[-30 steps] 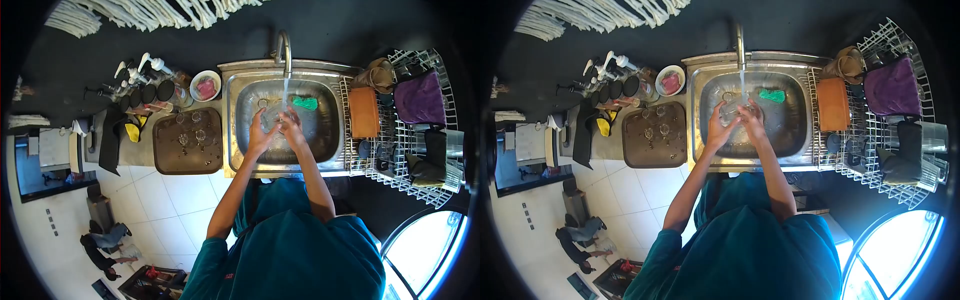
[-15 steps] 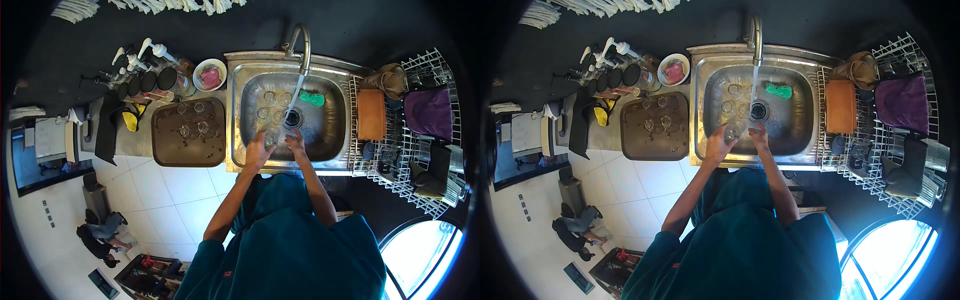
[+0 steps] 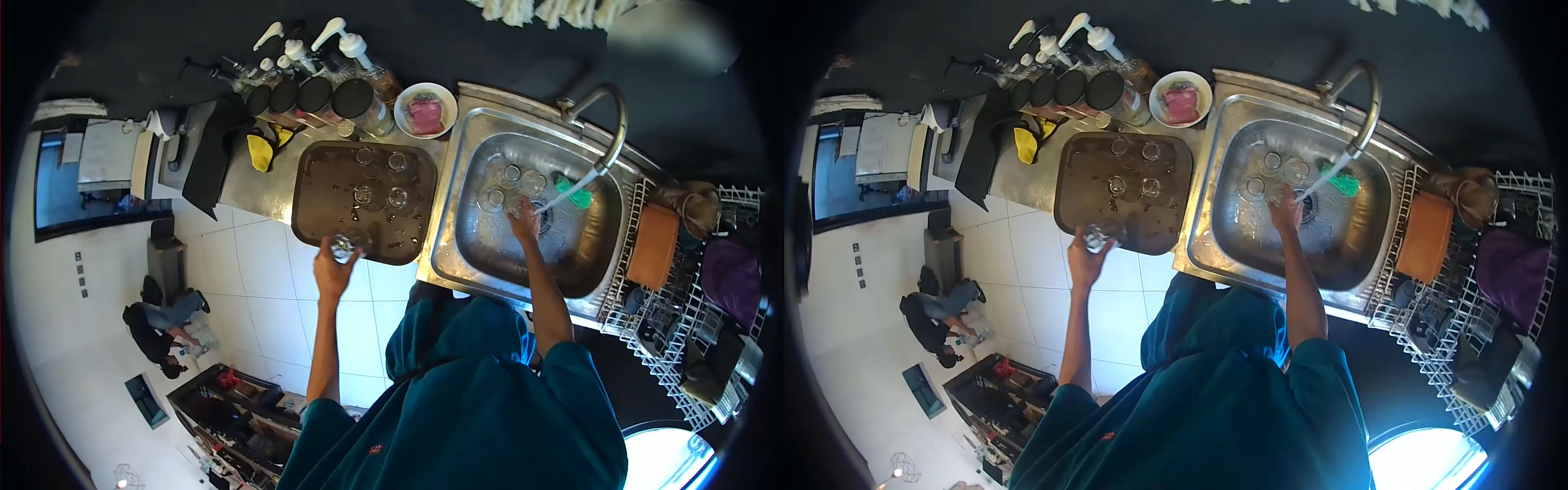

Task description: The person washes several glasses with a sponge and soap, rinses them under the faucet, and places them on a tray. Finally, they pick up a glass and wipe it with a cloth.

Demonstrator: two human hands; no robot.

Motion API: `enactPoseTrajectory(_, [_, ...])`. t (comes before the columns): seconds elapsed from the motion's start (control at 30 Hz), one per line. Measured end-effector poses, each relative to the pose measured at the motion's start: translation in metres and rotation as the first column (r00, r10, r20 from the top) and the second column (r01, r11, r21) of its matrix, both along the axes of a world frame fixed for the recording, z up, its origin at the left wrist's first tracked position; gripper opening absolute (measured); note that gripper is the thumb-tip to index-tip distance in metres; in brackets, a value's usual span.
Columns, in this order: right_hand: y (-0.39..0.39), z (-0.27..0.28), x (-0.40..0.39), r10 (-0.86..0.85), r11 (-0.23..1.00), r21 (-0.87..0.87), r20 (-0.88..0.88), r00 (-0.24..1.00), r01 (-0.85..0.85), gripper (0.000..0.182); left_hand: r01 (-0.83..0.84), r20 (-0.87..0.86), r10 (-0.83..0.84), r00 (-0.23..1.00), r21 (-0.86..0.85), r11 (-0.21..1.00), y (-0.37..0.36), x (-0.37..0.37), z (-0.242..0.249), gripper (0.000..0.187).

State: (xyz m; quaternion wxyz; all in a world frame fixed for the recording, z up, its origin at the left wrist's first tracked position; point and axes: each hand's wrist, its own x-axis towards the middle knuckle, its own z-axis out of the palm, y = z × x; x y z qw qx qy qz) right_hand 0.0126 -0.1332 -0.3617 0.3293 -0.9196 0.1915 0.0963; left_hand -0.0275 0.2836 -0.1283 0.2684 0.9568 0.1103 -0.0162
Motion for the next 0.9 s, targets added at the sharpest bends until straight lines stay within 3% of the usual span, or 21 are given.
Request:
enactPoseTrajectory(0.07, [-0.002, -0.008, -0.007, 0.009, 0.999, -0.04, 0.178, 0.984, -0.001, 0.064, -0.037, 0.008, 0.036, 0.999, 0.041, 0.998, 0.026, 0.018, -0.001, 0.054])
enactPoseTrajectory(0.2, [-0.015, -0.042, -0.031, -0.099, 0.995, 0.024, 0.2, 0.975, 0.096, 0.053, -0.014, 0.134, 0.001, 0.991, 0.097, 0.995, 0.067, 0.072, -0.032, 0.056])
enactPoseTrajectory(0.23, [-0.016, -0.044, -0.039, -0.394, 0.841, 0.415, 0.028, 0.919, 0.348, 0.048, -0.002, 0.185, -0.015, 0.983, 0.09, 0.996, 0.069, 0.086, -0.036, 0.056])
enactPoseTrajectory(0.3, [-0.023, -0.04, -0.05, -0.577, 0.485, 0.671, -0.235, 0.782, 0.56, 0.046, -0.031, 0.105, 0.022, 0.994, 0.085, 0.996, 0.07, 0.114, -0.041, 0.058])
enactPoseTrajectory(0.37, [-0.018, -0.013, -0.058, -0.601, -0.058, 0.752, -0.551, 0.579, 0.656, 0.049, -0.039, 0.019, 0.037, 0.999, 0.086, 0.996, 0.077, 0.138, -0.053, 0.06])
enactPoseTrajectory(0.4, [-0.019, -0.011, -0.061, -0.559, -0.15, 0.784, -0.57, 0.603, 0.602, 0.056, -0.006, 0.029, 0.005, 1.0, 0.048, 0.999, 0.088, 0.15, -0.068, 0.062])
enactPoseTrajectory(0.43, [-0.016, -0.001, -0.06, -0.579, -0.154, 0.783, -0.566, 0.588, 0.602, 0.056, 0.03, 0.039, -0.031, 0.999, 0.008, 1.0, 0.084, 0.16, -0.068, 0.065])
enactPoseTrajectory(0.47, [-0.013, 0.01, -0.06, -0.561, -0.312, 0.768, -0.624, 0.544, 0.559, 0.054, 0.001, -0.041, 0.004, 0.999, 0.123, 0.992, 0.081, 0.169, -0.066, 0.071])
enactPoseTrajectory(0.5, [-0.011, 0.025, -0.057, -0.541, -0.46, 0.738, -0.674, 0.503, 0.494, 0.052, 0.087, 0.097, -0.093, 0.991, 0.067, 0.994, 0.091, 0.177, -0.083, 0.077])
enactPoseTrajectory(0.53, [-0.007, 0.047, -0.052, -0.568, -0.493, 0.745, -0.667, 0.483, 0.449, 0.05, 0.12, 0.122, -0.136, 0.983, 0.13, 0.984, 0.098, 0.184, -0.098, 0.077])
enactPoseTrajectory(0.6, [-0.003, 0.07, -0.045, -0.614, -0.523, 0.756, -0.655, 0.44, 0.395, 0.048, 0.09, -0.027, -0.09, 0.996, -0.017, 0.996, 0.09, 0.193, -0.1, 0.071])
enactPoseTrajectory(0.67, [0.001, 0.076, -0.035, -0.56, -0.615, 0.751, -0.629, 0.539, 0.239, 0.049, 0.064, -0.106, -0.071, 0.992, -0.069, 0.996, 0.083, 0.197, -0.095, 0.069])
enactPoseTrajectory(0.73, [0.005, 0.089, -0.021, -0.555, -0.623, 0.748, -0.629, 0.545, 0.228, 0.05, 0.132, 0.155, -0.127, 0.98, -0.025, 0.991, 0.089, 0.198, -0.106, 0.065])
enactPoseTrajectory(0.9, [0.006, 0.106, -0.013, -0.527, -0.68, 0.711, -0.642, 0.557, 0.176, 0.05, 0.019, 0.4, -0.016, 0.917, -0.005, 1.0, 0.052, 0.163, -0.083, 0.057])
